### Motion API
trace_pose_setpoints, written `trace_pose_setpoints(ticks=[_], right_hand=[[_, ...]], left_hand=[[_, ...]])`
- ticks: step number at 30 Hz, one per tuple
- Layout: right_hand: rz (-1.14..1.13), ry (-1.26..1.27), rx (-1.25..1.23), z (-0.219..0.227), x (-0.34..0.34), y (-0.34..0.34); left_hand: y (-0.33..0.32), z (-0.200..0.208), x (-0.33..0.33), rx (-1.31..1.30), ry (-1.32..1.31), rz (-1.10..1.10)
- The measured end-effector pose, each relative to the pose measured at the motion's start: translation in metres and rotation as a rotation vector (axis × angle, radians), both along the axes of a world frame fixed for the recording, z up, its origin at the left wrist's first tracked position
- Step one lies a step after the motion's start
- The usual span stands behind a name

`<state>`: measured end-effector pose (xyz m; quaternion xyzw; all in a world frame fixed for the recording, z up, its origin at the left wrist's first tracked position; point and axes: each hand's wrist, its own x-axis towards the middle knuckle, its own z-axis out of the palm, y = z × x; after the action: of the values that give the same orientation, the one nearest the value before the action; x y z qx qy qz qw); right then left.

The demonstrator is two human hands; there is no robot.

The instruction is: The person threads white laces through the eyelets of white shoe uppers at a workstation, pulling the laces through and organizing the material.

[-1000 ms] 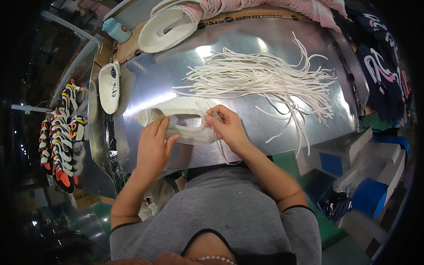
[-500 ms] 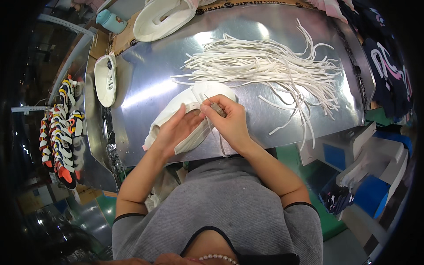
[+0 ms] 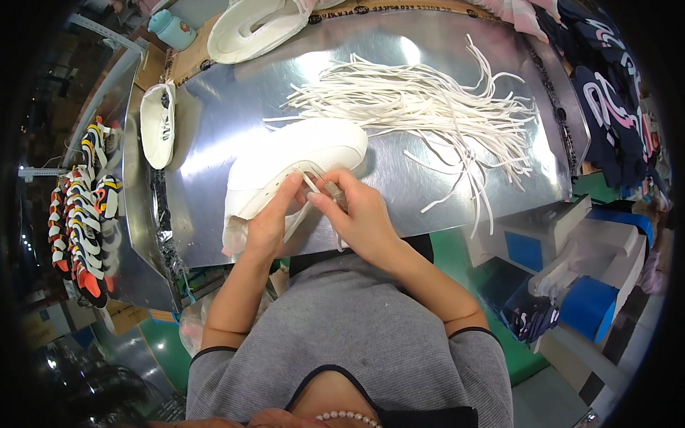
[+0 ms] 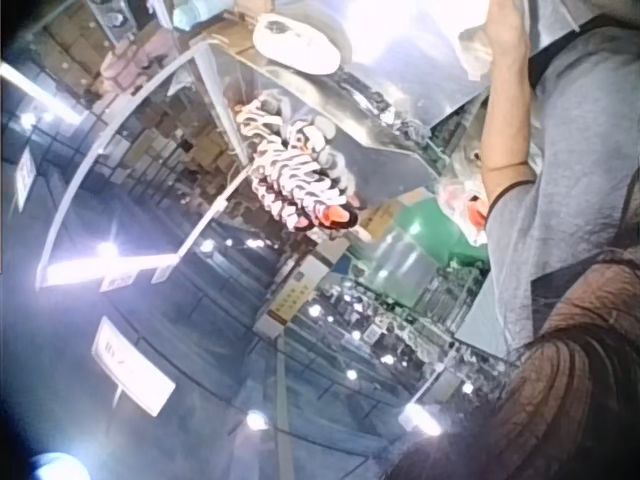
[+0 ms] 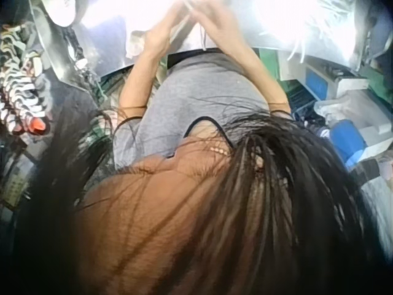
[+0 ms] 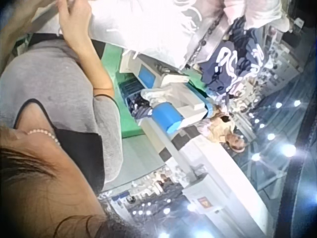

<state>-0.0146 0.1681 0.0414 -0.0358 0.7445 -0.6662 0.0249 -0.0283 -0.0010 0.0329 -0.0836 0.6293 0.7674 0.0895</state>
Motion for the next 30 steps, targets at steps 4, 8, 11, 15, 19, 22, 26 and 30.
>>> trace_pose_setpoints(ticks=[4, 8, 11, 15, 19, 22, 26, 30], right_hand=[[0.000, 0.144, 0.103, 0.003, 0.001, 0.005], [0.062, 0.188, 0.191, -0.004, -0.007, 0.012], [0.085, 0.149, 0.197, -0.003, -0.011, 0.014], [0.110, 0.067, 0.132, 0.005, -0.013, 0.017], [0.112, 0.137, 0.215, -0.002, -0.016, 0.017], [0.130, 0.166, 0.402, 0.003, -0.020, 0.015], [0.218, 0.267, 0.852, 0.019, -0.039, -0.009], [0.331, 0.286, 0.733, 0.015, -0.060, 0.016]], left_hand=[[-0.001, -0.008, 0.002, -0.038, -0.023, 0.015], [0.002, -0.002, 0.004, -0.105, 0.034, 0.015], [0.002, 0.000, 0.004, -0.175, 0.073, -0.009], [-0.002, 0.003, 0.001, -0.127, -0.053, -0.034], [0.004, 0.003, 0.001, -0.157, 0.015, -0.028], [0.005, 0.008, -0.001, -0.461, 0.216, -0.055], [0.002, 0.012, -0.003, -1.038, 0.619, -0.163], [-0.010, -0.003, -0.008, -0.583, 0.434, -0.182]])
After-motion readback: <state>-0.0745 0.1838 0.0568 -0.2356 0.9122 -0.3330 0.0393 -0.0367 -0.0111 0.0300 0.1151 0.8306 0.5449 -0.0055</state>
